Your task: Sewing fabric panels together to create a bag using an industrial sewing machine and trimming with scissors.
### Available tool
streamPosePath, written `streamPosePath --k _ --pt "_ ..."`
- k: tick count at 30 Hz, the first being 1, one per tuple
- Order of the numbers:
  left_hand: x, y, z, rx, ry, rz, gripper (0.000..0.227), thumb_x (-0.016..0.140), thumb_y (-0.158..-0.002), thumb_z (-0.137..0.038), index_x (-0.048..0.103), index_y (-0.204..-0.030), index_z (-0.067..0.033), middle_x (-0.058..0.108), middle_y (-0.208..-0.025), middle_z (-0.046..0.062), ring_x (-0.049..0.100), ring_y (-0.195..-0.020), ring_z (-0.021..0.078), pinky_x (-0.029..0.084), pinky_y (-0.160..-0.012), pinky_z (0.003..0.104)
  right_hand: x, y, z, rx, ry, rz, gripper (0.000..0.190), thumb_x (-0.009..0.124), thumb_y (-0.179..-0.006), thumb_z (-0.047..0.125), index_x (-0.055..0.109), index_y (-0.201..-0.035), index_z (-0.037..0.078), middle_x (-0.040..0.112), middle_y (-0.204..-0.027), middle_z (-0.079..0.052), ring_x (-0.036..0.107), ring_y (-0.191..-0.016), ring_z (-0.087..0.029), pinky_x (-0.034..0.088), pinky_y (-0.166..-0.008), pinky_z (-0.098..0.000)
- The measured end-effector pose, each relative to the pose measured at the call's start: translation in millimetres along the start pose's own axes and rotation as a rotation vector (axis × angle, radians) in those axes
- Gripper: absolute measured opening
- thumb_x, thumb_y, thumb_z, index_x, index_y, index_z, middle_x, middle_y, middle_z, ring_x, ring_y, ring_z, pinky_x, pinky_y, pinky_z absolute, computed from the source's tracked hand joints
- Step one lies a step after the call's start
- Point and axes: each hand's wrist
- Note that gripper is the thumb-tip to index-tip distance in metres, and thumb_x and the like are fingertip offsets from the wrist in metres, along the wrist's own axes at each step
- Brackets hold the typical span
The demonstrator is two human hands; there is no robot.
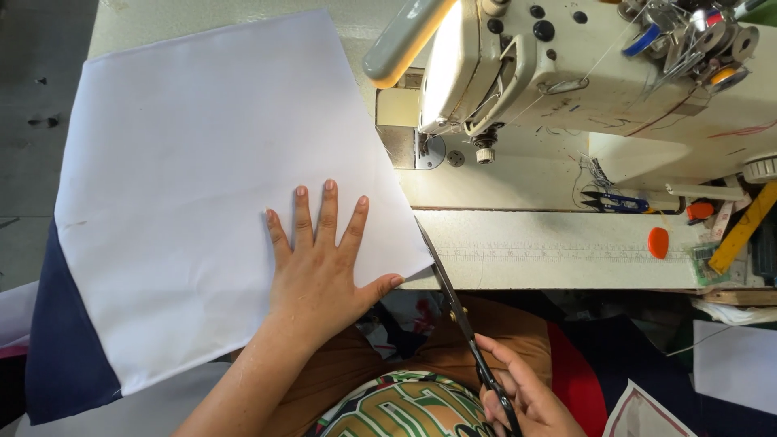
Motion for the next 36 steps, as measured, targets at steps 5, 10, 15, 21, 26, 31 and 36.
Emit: streamPosePath --k 5,10,15,21,26,31,36 --pt "-13.0 15.4 -7.7 0.013 0.062 -0.021 0.120 0.040 -0.085 -0.103 0.025 -0.174 -0.0238 0.016 -0.180 0.020 0.009 -0.164 0.0533 0.008 -0.123 0.080 3.1 -13.0 29.2 0.252 -0.046 -0.124 0.087 0.075 -0.086 0.038 0.045 -0.167 0.029 0.067 -0.075 -0.012 0.059 -0.052 -0.021 0.049 -0.051 -0.0324" --pt "-19.4 40.4 -20.5 0.028 0.067 -0.034 0.124 0.039 -0.084 -0.104 0.017 -0.175 -0.0243 0.007 -0.183 0.019 0.001 -0.166 0.0513 0.002 -0.126 0.077 18.7 -38.4 40.5 0.197 0.043 -0.157 0.069 0.061 -0.098 0.030 0.047 -0.166 0.027 0.062 -0.074 -0.010 0.056 -0.050 -0.017 0.058 -0.051 -0.0320" --pt "-28.6 52.3 -27.9 0.038 0.081 -0.035 0.124 0.039 -0.083 -0.104 0.015 -0.176 -0.0252 0.006 -0.183 0.018 0.001 -0.167 0.0500 0.003 -0.128 0.075 21.7 -47.8 24.8 0.113 -0.006 -0.154 0.078 0.068 -0.092 0.037 0.045 -0.165 0.024 0.060 -0.075 -0.009 0.053 -0.048 -0.014 0.057 -0.048 -0.0308" --pt "-29.7 54.3 -28.4 0.066 0.058 -0.023 0.118 0.032 -0.088 -0.102 0.012 -0.176 -0.0251 0.003 -0.184 0.018 0.000 -0.166 0.0504 0.003 -0.127 0.074 29.9 -43.3 26.6 0.056 -0.070 -0.103 0.081 0.071 -0.092 0.036 0.040 -0.167 0.023 0.060 -0.077 -0.011 0.053 -0.046 -0.012 0.058 -0.043 -0.0262" --pt "-28.6 62.0 -32.1 0.071 0.045 -0.028 0.120 0.033 -0.086 -0.101 0.009 -0.177 -0.0263 0.002 -0.184 0.016 -0.001 -0.167 0.0490 0.004 -0.128 0.073 37.5 -44.2 56.4 0.156 -0.064 -0.154 0.067 0.060 -0.097 0.039 0.052 -0.162 0.025 0.063 -0.073 -0.006 0.056 -0.046 -0.015 0.040 -0.043 -0.0262" --pt "-34.6 69.8 -36.7 0.083 0.053 -0.048 0.120 0.032 -0.085 -0.102 0.013 -0.176 -0.0263 0.005 -0.184 0.016 0.001 -0.168 0.0478 0.006 -0.129 0.073 45.7 -51.7 63.1 0.055 -0.114 -0.111 0.074 0.066 -0.096 0.034 0.046 -0.166 0.020 0.058 -0.075 -0.003 0.052 -0.051 -0.014 0.051 -0.052 -0.0282" --pt "-36.8 72.9 -36.9 0.088 0.059 -0.044 0.120 0.035 -0.086 -0.101 0.011 -0.177 -0.0264 0.005 -0.184 0.015 0.001 -0.169 0.0466 0.006 -0.129 0.073 51.1 -56.2 60.1 -0.025 -0.221 -0.094 0.086 0.073 -0.092 0.036 0.039 -0.169 0.016 0.062 -0.079 -0.004 0.057 -0.051 -0.011 0.055 -0.053 -0.0262"
Point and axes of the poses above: each hand's wrist, its own y-axis away from the middle knuckle, its own x-axis out of the palm, z = x × y
